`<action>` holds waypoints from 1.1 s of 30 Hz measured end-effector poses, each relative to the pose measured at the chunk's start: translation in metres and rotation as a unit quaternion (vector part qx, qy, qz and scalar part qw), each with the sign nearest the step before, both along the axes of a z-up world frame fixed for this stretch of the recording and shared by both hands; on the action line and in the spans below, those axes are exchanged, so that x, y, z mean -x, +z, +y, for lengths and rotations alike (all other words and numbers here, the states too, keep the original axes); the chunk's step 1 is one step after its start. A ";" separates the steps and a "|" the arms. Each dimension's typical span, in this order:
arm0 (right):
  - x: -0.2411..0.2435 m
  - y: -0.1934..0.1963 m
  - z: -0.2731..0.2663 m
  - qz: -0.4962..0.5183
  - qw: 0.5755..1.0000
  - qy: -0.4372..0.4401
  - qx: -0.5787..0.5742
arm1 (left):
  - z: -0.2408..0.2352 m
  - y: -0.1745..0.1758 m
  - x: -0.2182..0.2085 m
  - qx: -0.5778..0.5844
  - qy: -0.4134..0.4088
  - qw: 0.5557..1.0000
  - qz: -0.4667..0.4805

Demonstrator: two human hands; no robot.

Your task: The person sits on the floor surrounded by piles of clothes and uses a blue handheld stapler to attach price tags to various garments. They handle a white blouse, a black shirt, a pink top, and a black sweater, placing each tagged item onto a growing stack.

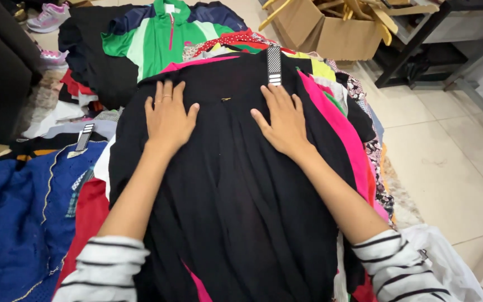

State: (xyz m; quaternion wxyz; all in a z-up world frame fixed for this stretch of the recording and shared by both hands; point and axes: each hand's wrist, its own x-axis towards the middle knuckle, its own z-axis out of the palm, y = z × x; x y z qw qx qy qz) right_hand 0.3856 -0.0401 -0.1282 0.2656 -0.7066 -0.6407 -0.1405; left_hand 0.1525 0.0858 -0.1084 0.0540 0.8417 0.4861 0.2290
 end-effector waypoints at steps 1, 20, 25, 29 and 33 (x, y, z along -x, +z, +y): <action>-0.004 -0.004 0.003 0.009 0.999 -0.010 0.039 | 0.010 -0.002 0.001 0.021 -0.002 1.000 -0.007; 0.127 -0.086 -0.260 0.116 0.992 0.025 0.040 | -0.329 -0.115 0.081 -0.089 -0.070 0.993 0.039; 0.157 -0.085 -0.299 0.179 0.984 0.012 0.008 | -0.387 -0.122 0.092 0.056 -0.026 0.994 -0.085; 0.178 -0.074 -0.312 0.202 0.978 -0.019 -0.047 | -0.402 -0.114 0.102 0.120 0.048 0.967 -0.221; 0.185 -0.062 -0.312 0.342 0.938 0.058 -0.025 | -0.397 -0.111 0.116 0.156 0.100 0.955 -0.232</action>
